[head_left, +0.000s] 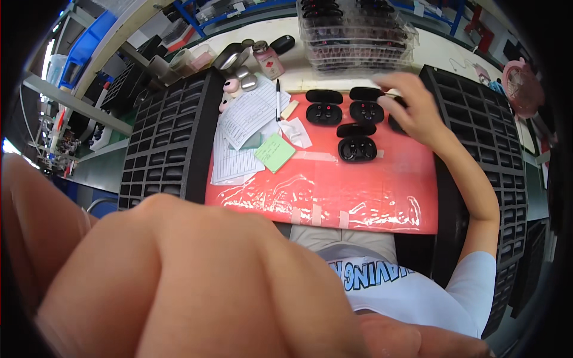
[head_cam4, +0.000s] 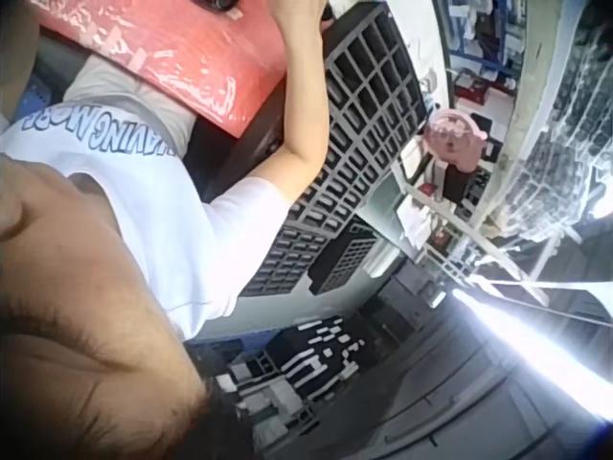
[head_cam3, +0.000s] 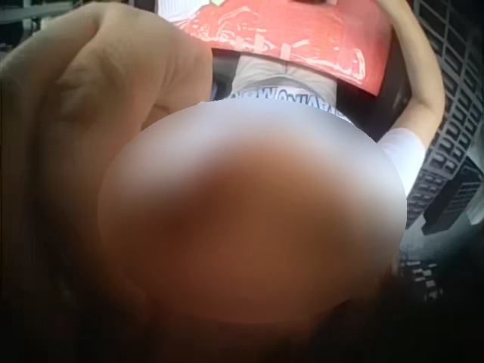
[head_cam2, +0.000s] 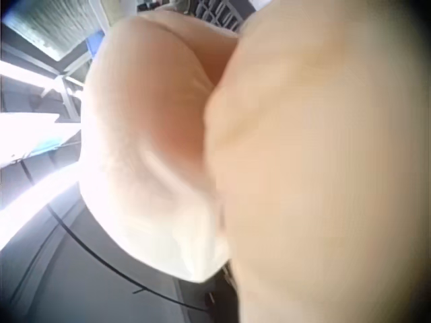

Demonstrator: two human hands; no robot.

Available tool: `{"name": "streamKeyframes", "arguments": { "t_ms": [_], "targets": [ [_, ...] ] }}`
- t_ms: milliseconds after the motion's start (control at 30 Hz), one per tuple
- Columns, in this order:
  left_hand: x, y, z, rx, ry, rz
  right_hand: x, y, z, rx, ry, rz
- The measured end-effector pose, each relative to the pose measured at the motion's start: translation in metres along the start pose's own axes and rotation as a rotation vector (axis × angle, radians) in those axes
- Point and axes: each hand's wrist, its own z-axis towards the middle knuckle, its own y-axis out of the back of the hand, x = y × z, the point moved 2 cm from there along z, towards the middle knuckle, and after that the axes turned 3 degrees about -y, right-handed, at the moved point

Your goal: Assembling and inspecting small earbud charging cases at a workstation.

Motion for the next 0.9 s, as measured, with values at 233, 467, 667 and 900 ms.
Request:
{"name": "streamKeyframes", "arguments": {
  "t_ms": [233,467,667,900],
  "targets": [
    [-0.035,-0.011,-0.011,-0.033,0.057,0.004,0.097,0.157,0.014,-0.093,0.32,0.175],
    [0.027,-0.004,-0.022,-0.046,0.147,0.154,0.136,0.132,0.025,0.473,0.075,0.59],
    [0.028,0.017,-0.035,-0.144,0.325,0.165,0.15,0.108,0.008,0.71,-0.209,0.805],
    [-0.007,0.03,-0.021,-0.112,0.39,0.227,0.14,0.099,-0.002,0.653,-0.222,0.846]
  ]
}}
